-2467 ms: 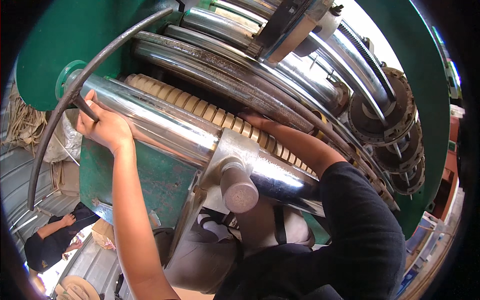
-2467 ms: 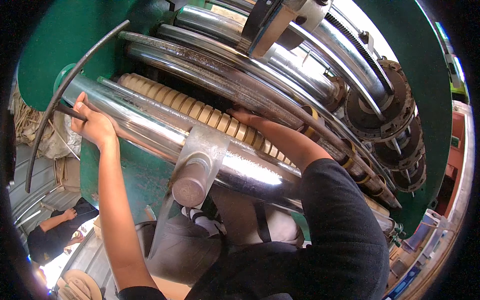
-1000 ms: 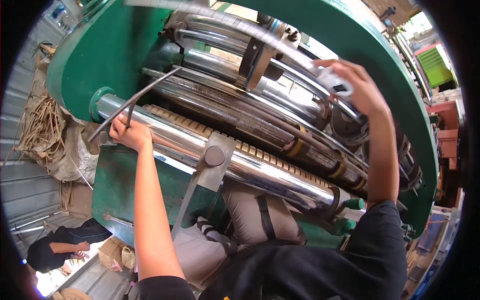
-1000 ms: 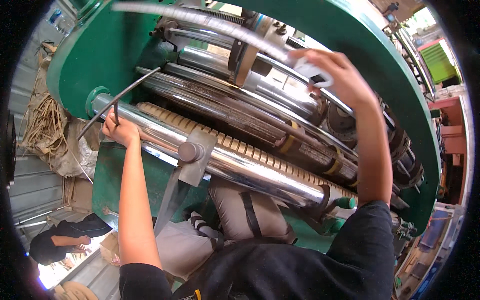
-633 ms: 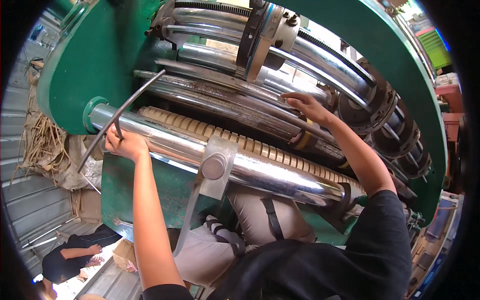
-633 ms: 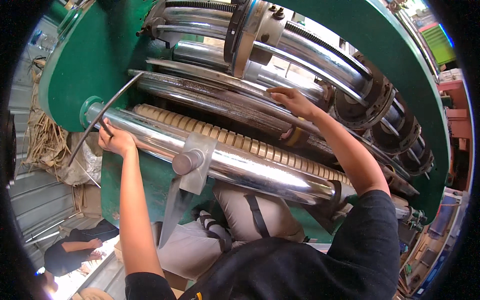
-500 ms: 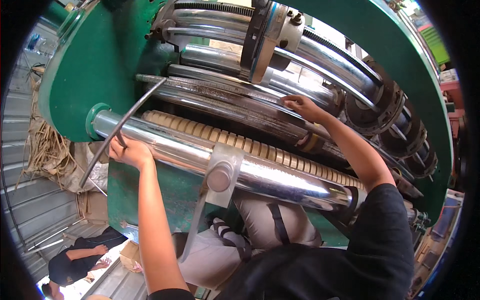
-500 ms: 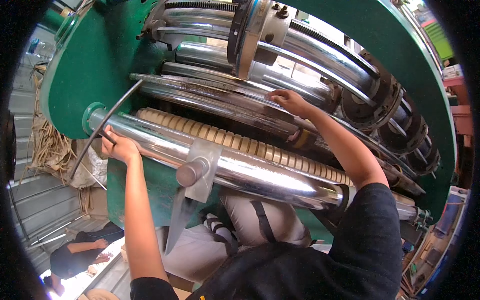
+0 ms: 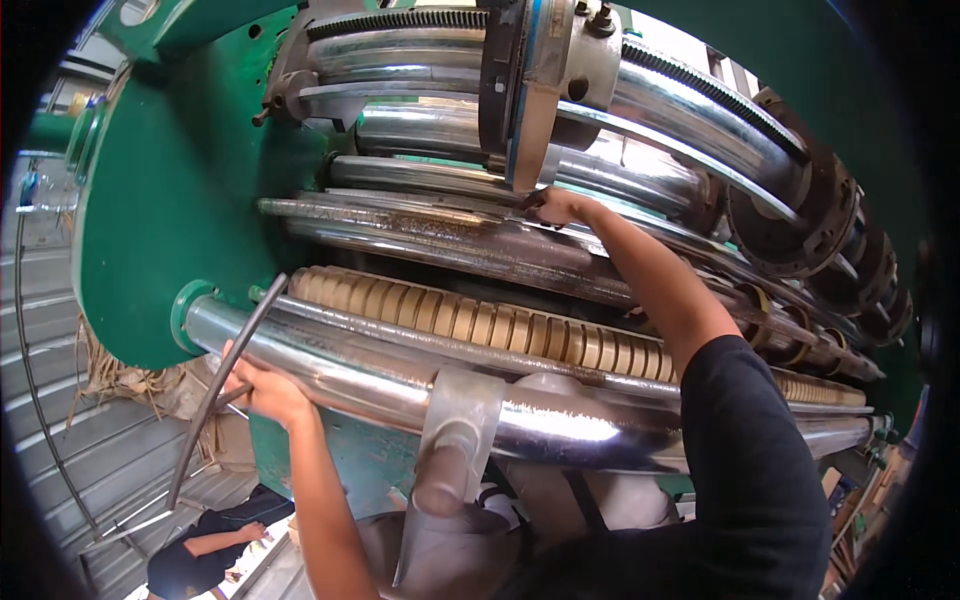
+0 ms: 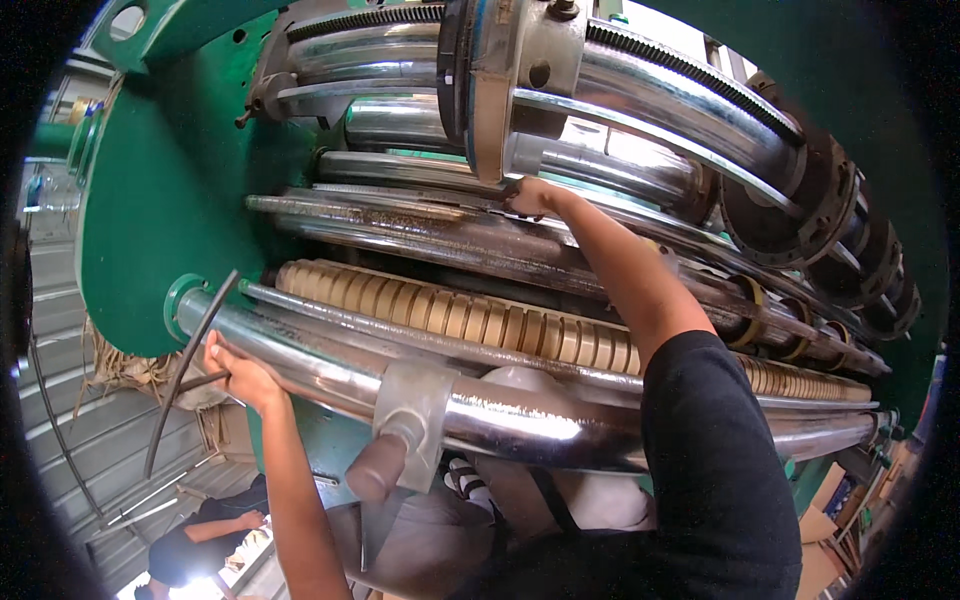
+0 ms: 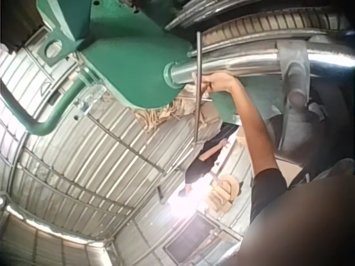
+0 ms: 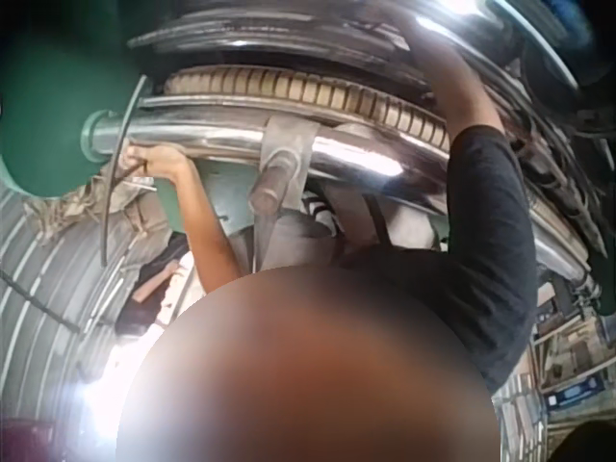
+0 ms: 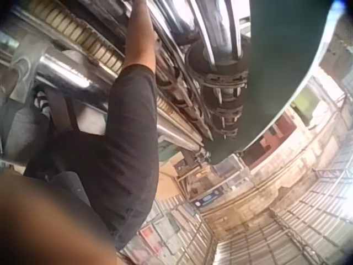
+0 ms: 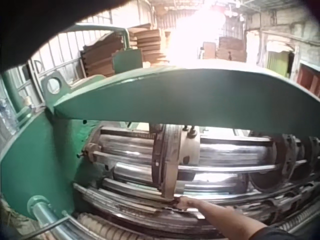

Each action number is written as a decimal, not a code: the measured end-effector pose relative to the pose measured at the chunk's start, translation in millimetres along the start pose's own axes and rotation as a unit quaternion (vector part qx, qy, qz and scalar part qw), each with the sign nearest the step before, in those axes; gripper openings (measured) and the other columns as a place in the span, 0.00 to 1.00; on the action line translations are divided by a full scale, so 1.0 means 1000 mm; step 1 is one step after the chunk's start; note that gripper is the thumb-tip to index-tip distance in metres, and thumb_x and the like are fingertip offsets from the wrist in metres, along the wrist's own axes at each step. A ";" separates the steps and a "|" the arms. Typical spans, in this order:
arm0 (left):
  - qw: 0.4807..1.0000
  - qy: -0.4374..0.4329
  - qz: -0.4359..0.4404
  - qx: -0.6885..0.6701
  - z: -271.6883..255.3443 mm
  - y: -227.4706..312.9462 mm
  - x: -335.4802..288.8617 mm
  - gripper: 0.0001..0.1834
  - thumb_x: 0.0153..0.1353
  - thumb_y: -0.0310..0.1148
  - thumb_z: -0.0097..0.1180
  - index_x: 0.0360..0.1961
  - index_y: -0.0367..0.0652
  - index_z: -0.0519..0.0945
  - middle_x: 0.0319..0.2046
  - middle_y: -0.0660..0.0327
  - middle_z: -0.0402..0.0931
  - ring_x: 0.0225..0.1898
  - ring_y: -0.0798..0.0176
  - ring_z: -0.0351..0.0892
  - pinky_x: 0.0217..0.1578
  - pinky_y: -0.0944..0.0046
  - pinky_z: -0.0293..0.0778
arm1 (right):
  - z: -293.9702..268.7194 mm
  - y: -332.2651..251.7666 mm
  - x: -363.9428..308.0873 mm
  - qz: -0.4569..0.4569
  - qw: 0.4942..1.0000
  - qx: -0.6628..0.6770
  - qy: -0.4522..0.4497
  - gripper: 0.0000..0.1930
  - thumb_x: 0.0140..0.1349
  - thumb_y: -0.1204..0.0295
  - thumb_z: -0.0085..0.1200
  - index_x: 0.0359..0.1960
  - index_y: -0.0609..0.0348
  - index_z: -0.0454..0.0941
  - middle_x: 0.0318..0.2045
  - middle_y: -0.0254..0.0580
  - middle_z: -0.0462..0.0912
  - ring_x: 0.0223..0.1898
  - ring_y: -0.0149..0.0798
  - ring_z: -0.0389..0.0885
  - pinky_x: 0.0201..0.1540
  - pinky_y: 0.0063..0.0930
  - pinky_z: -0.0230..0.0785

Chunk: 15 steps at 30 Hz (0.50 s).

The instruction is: Adjusting the rollers and blades of a corrugated cardboard slitter-scorer machine using a metal tool.

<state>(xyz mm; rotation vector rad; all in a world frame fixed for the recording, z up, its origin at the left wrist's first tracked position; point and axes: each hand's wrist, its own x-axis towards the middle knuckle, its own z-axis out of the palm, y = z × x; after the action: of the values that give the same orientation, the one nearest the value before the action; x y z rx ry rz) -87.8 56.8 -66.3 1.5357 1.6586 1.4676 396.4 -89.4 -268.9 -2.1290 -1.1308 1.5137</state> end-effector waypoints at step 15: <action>0.986 -0.034 0.007 0.162 -0.016 0.011 0.003 0.23 0.80 0.44 0.37 0.60 0.39 0.74 0.60 0.54 0.73 0.62 0.56 0.72 0.65 0.54 0.68 | 0.028 0.034 0.042 -0.142 0.988 -0.006 0.059 0.22 0.64 0.55 0.59 0.57 0.48 0.83 0.39 0.48 0.86 0.39 0.43 0.84 0.38 0.39 0.82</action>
<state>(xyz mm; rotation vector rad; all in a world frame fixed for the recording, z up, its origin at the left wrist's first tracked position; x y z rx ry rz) -97.8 50.9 -50.6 1.7451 1.9208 1.1793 392.0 -86.0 -329.2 -1.9374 -1.3353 1.2409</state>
